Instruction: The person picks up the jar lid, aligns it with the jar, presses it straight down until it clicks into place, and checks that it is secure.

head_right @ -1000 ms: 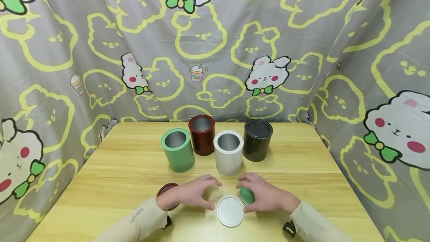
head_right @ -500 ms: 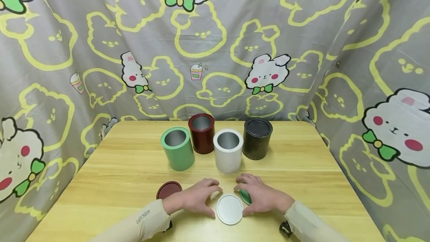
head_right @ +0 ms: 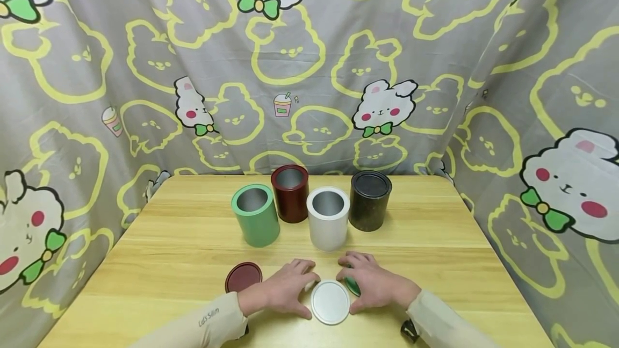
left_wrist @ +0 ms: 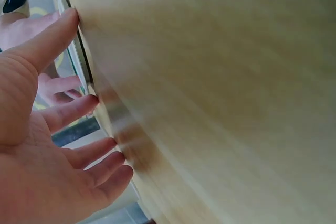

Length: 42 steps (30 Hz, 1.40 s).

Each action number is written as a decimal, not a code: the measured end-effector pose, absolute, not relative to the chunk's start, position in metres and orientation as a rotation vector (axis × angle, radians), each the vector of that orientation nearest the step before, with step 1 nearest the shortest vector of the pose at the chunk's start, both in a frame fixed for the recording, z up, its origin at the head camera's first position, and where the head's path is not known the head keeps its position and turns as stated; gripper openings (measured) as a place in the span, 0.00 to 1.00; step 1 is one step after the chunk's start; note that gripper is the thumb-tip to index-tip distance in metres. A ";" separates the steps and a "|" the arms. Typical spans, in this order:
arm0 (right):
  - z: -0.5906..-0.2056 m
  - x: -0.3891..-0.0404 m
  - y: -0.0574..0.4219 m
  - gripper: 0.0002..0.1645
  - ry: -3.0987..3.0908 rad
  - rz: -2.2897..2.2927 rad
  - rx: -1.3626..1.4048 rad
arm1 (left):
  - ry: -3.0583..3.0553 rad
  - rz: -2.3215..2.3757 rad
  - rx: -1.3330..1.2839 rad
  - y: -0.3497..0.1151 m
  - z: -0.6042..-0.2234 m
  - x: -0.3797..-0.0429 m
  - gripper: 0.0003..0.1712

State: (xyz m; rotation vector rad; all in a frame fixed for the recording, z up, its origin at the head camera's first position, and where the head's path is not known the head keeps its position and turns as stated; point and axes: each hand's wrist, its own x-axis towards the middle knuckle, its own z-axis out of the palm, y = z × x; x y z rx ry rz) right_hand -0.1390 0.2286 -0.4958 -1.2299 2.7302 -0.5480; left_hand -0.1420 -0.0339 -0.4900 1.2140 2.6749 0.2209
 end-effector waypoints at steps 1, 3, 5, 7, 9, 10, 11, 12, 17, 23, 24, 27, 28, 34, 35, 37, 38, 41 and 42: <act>-0.496 -0.139 0.229 0.35 2.729 -0.540 -1.234 | 2.677 0.220 1.215 -0.034 -0.490 -0.142 0.38; -0.497 -0.140 0.228 0.34 2.728 -0.522 -1.237 | 2.682 0.213 1.215 -0.033 -0.489 -0.141 0.37; -0.497 -0.141 0.228 0.33 2.726 -0.510 -1.233 | 2.687 0.211 1.212 -0.033 -0.488 -0.141 0.36; -0.497 -0.142 0.228 0.33 2.724 -0.507 -1.223 | 2.693 0.209 1.208 -0.033 -0.486 -0.140 0.36; -0.497 -0.142 0.227 0.33 2.719 -0.513 -1.217 | 2.701 0.206 1.204 -0.032 -0.486 -0.139 0.35; -0.497 -0.143 0.227 0.33 2.716 -0.518 -1.215 | 2.704 0.204 1.201 -0.032 -0.486 -0.138 0.35; -0.497 -0.143 0.227 0.32 2.711 -0.524 -1.213 | 2.707 0.202 1.199 -0.032 -0.486 -0.138 0.35; -0.497 -0.143 0.227 0.32 2.709 -0.528 -1.213 | 2.711 0.197 1.200 -0.032 -0.486 -0.138 0.35; -0.498 -0.143 0.227 0.31 2.708 -0.559 -1.241 | 2.724 0.181 1.200 -0.031 -0.487 -0.138 0.34; -0.498 -0.142 0.227 0.31 2.709 -0.585 -1.243 | 2.726 0.188 1.206 -0.030 -0.487 -0.137 0.34; -0.498 -0.141 0.228 0.31 2.707 -0.586 -1.238 | 2.725 0.194 1.210 -0.030 -0.487 -0.137 0.34; -0.497 -0.141 0.228 0.30 2.701 -0.596 -1.230 | 2.727 0.223 1.222 -0.030 -0.486 -0.136 0.33; -0.496 -0.141 0.228 0.30 2.700 -0.605 -1.229 | 2.729 0.236 1.225 -0.031 -0.486 -0.136 0.33; -0.486 -0.140 0.229 0.30 2.681 -0.685 -1.232 | 2.722 0.351 1.217 -0.034 -0.479 -0.137 0.34; -0.484 -0.140 0.229 0.31 2.677 -0.695 -1.233 | 2.718 0.365 1.218 -0.035 -0.477 -0.137 0.34; -0.481 -0.139 0.230 0.31 2.675 -0.712 -1.232 | 2.713 0.378 1.232 -0.036 -0.473 -0.137 0.33; -0.479 -0.139 0.230 0.31 2.673 -0.722 -1.232 | 2.709 0.386 1.239 -0.036 -0.470 -0.137 0.33; -0.475 -0.138 0.231 0.32 2.678 -0.742 -1.239 | 2.701 0.397 1.270 -0.038 -0.463 -0.136 0.33; -0.473 -0.138 0.231 0.33 2.683 -0.745 -1.243 | 2.701 0.403 1.289 -0.039 -0.462 -0.136 0.33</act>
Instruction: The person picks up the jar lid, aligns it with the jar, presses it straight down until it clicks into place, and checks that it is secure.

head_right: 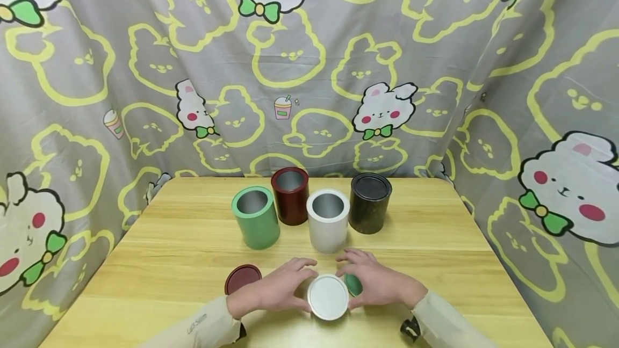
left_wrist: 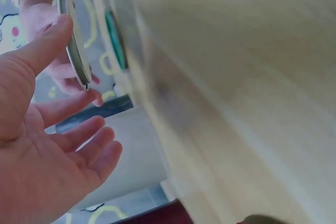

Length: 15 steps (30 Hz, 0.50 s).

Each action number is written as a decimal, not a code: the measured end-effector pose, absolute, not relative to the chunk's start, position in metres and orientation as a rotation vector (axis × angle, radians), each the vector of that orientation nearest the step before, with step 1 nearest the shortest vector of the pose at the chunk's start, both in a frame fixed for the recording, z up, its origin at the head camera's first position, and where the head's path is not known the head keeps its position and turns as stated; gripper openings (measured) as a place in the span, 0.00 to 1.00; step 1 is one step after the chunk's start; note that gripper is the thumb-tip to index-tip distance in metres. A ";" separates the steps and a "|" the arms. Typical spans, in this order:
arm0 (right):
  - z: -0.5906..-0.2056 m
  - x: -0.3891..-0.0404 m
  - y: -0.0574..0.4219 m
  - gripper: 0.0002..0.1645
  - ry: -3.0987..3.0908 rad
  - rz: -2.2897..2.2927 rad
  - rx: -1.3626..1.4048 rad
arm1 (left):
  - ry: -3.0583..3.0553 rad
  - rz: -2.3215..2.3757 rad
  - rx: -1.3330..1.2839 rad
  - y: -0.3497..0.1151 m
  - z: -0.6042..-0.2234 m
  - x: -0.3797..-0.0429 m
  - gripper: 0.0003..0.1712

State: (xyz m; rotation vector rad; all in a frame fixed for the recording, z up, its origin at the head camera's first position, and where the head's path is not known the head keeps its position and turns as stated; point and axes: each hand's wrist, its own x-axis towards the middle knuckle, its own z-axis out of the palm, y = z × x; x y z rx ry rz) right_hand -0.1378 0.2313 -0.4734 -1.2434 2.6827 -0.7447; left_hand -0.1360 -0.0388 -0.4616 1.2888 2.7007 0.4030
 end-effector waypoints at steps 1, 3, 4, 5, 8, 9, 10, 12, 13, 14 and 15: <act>-0.471 -0.138 0.231 0.33 2.685 -0.749 -1.253 | 2.702 0.415 1.306 -0.040 -0.460 -0.136 0.33; -0.466 -0.137 0.232 0.34 2.695 -0.751 -1.278 | 2.703 0.441 1.339 -0.042 -0.456 -0.136 0.33; -0.464 -0.137 0.232 0.34 2.703 -0.751 -1.290 | 2.703 0.453 1.353 -0.043 -0.454 -0.136 0.33; -0.461 -0.137 0.232 0.35 2.707 -0.755 -1.297 | 2.706 0.465 1.368 -0.044 -0.451 -0.137 0.33; -0.452 -0.137 0.232 0.35 2.721 -0.773 -1.320 | 2.713 0.483 1.392 -0.047 -0.443 -0.138 0.33; -0.449 -0.137 0.232 0.34 2.726 -0.779 -1.326 | 2.715 0.485 1.394 -0.047 -0.440 -0.138 0.33; -0.446 -0.137 0.231 0.34 2.730 -0.785 -1.331 | 2.716 0.489 1.395 -0.047 -0.437 -0.139 0.34; -0.441 -0.137 0.231 0.34 2.738 -0.793 -1.342 | 2.713 0.503 1.389 -0.048 -0.431 -0.139 0.34; -0.438 -0.136 0.231 0.33 2.740 -0.793 -1.342 | 2.713 0.509 1.387 -0.048 -0.428 -0.139 0.34; -0.436 -0.136 0.231 0.33 2.744 -0.790 -1.341 | 2.713 0.517 1.384 -0.049 -0.426 -0.139 0.34; -0.433 -0.136 0.230 0.34 2.744 -0.790 -1.348 | 2.714 0.525 1.381 -0.049 -0.423 -0.138 0.34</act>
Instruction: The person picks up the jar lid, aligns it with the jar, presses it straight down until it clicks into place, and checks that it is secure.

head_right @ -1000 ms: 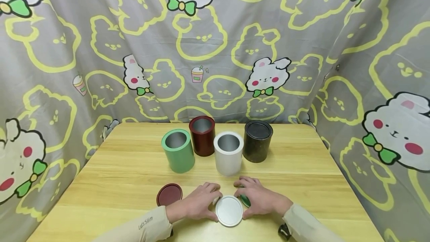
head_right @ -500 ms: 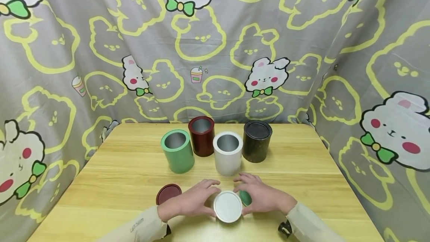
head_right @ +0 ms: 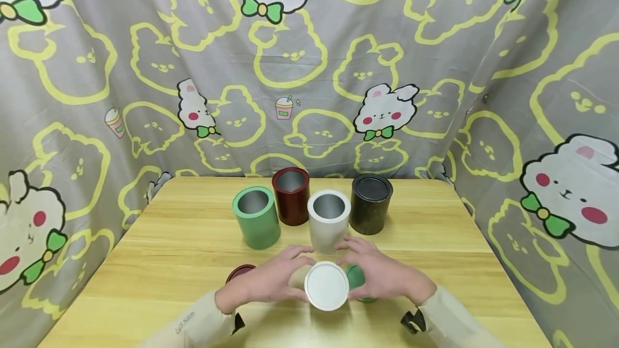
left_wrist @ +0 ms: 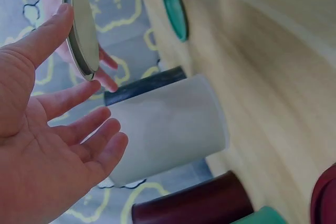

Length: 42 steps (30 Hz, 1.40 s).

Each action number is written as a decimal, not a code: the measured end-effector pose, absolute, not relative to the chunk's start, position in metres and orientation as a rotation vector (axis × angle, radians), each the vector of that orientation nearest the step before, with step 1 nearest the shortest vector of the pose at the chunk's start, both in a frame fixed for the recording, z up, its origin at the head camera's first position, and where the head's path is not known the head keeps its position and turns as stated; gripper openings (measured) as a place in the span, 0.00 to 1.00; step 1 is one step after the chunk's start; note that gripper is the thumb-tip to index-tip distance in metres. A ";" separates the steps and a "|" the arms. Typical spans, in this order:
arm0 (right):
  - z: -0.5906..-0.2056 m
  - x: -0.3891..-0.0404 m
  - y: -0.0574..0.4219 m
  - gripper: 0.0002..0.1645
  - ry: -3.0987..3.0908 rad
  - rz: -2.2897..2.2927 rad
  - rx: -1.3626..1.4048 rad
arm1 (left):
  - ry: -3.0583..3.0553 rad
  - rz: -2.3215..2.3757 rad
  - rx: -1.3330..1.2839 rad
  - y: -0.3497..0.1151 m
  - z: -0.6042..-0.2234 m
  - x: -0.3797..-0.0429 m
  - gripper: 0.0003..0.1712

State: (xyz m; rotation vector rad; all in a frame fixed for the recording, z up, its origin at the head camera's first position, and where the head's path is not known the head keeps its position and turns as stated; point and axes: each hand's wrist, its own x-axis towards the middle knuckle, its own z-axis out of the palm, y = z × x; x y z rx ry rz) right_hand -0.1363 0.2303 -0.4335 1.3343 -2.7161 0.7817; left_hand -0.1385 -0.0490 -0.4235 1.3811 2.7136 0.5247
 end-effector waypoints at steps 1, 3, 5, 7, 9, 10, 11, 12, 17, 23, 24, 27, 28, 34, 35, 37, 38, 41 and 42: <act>-0.431 -0.136 0.230 0.34 -2.715 0.777 1.337 | 2.715 0.533 1.377 -0.050 -0.421 -0.138 0.34; -0.426 -0.136 0.229 0.34 -2.707 0.769 1.342 | 2.725 0.540 1.376 -0.050 -0.418 -0.138 0.34; -0.421 -0.137 0.228 0.34 -2.698 0.767 1.349 | 2.734 0.544 1.380 -0.051 -0.415 -0.138 0.34; -0.415 -0.137 0.227 0.33 -2.694 0.764 1.359 | 2.738 0.553 1.379 -0.052 -0.411 -0.138 0.35; -0.409 -0.138 0.227 0.33 -2.689 0.763 1.368 | 2.740 0.563 1.385 -0.052 -0.408 -0.139 0.35; -0.406 -0.138 0.227 0.32 -2.691 0.760 1.372 | 2.737 0.571 1.387 -0.052 -0.406 -0.140 0.35; -0.403 -0.139 0.227 0.32 -2.687 0.759 1.380 | 2.735 0.577 1.390 -0.052 -0.405 -0.140 0.35; -0.401 -0.139 0.228 0.32 -2.685 0.754 1.384 | 2.735 0.582 1.396 -0.052 -0.403 -0.141 0.35; -0.388 -0.143 0.228 0.32 -2.663 0.732 1.396 | 2.735 0.587 1.410 -0.053 -0.391 -0.145 0.36; -0.380 -0.146 0.228 0.31 -2.662 0.722 1.407 | 2.726 0.600 1.418 -0.055 -0.381 -0.147 0.35; -0.379 -0.146 0.228 0.31 -2.665 0.728 1.406 | 2.728 0.603 1.425 -0.055 -0.379 -0.147 0.36; -0.375 -0.148 0.227 0.31 -2.667 0.743 1.402 | 2.735 0.614 1.442 -0.056 -0.376 -0.149 0.36; -0.374 -0.149 0.227 0.30 -2.669 0.749 1.398 | 2.739 0.611 1.446 -0.056 -0.375 -0.150 0.36; -0.368 -0.157 0.226 0.30 -2.653 0.760 1.410 | 2.725 0.626 1.447 -0.058 -0.370 -0.156 0.36; -0.367 -0.159 0.226 0.30 -2.653 0.763 1.412 | 2.719 0.635 1.443 -0.058 -0.369 -0.157 0.36; -0.365 -0.162 0.226 0.30 -2.655 0.773 1.405 | 2.720 0.632 1.438 -0.057 -0.367 -0.160 0.36; -0.364 -0.163 0.226 0.31 -2.660 0.780 1.398 | 2.719 0.634 1.433 -0.057 -0.366 -0.162 0.35; -0.361 -0.167 0.226 0.30 -2.682 0.812 1.376 | 2.717 0.637 1.426 -0.056 -0.363 -0.167 0.35; -0.360 -0.168 0.227 0.30 -2.687 0.818 1.369 | 2.717 0.633 1.422 -0.056 -0.363 -0.169 0.35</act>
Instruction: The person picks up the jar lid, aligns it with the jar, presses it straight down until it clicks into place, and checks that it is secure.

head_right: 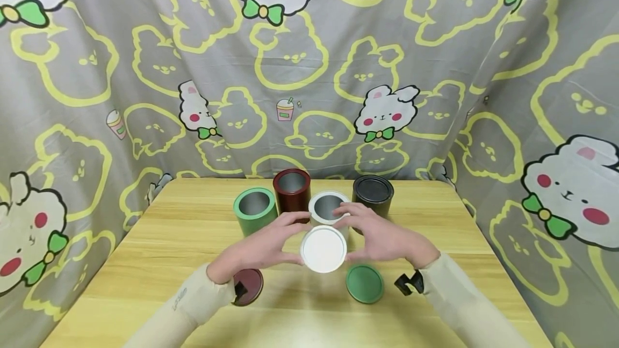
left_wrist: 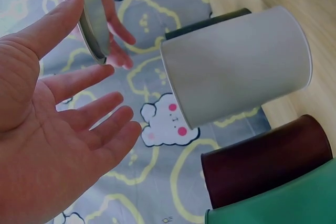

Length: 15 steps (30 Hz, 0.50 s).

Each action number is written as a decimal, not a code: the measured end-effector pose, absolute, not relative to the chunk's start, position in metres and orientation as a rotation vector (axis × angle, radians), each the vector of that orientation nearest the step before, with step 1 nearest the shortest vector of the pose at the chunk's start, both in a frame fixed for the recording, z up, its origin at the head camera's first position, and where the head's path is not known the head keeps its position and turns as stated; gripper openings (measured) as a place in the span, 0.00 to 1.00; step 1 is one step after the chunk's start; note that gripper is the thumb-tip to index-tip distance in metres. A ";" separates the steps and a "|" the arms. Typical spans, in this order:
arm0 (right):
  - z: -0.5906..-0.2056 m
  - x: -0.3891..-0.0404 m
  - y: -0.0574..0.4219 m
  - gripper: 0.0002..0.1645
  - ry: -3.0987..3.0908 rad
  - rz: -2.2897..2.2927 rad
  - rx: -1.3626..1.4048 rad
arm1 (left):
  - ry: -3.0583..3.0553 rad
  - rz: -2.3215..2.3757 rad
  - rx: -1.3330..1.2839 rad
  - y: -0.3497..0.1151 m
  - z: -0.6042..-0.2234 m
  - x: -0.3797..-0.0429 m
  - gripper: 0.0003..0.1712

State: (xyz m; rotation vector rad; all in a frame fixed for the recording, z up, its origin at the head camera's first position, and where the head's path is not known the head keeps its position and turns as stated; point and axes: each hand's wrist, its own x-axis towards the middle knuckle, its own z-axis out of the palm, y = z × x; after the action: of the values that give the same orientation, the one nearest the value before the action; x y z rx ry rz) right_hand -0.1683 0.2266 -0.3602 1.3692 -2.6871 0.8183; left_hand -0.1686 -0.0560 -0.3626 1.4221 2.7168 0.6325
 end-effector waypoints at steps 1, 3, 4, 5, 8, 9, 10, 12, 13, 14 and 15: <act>-0.360 -0.169 0.227 0.30 -2.694 0.827 1.363 | 2.715 0.632 1.423 -0.055 -0.362 -0.170 0.34; -0.359 -0.172 0.228 0.30 -2.705 0.826 1.352 | 2.718 0.627 1.427 -0.054 -0.362 -0.174 0.34; -0.359 -0.173 0.229 0.30 -2.710 0.825 1.346 | 2.720 0.624 1.430 -0.054 -0.361 -0.175 0.34; -0.358 -0.175 0.230 0.30 -2.710 0.827 1.342 | 2.721 0.620 1.432 -0.053 -0.361 -0.177 0.34; -0.358 -0.179 0.232 0.30 -2.706 0.816 1.325 | 2.718 0.614 1.428 -0.051 -0.359 -0.181 0.35; -0.357 -0.180 0.232 0.30 -2.702 0.819 1.321 | 2.714 0.614 1.423 -0.050 -0.357 -0.183 0.35; -0.357 -0.182 0.233 0.30 -2.695 0.822 1.319 | 2.711 0.610 1.422 -0.049 -0.357 -0.185 0.35; -0.358 -0.187 0.234 0.30 -2.680 0.831 1.319 | 2.707 0.597 1.410 -0.047 -0.355 -0.190 0.35; -0.358 -0.190 0.235 0.30 -2.679 0.844 1.315 | 2.703 0.594 1.401 -0.046 -0.355 -0.192 0.35; -0.358 -0.193 0.236 0.31 -2.672 0.846 1.315 | 2.698 0.596 1.392 -0.045 -0.354 -0.195 0.35; -0.358 -0.195 0.237 0.31 -2.672 0.853 1.310 | 2.693 0.599 1.381 -0.044 -0.354 -0.198 0.36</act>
State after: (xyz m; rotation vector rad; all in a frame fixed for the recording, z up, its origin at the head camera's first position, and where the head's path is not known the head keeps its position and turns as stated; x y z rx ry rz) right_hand -0.1954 0.2370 -0.3584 1.3100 -2.6725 0.8529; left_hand -0.1976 -0.0438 -0.3540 1.3811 2.6927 0.5986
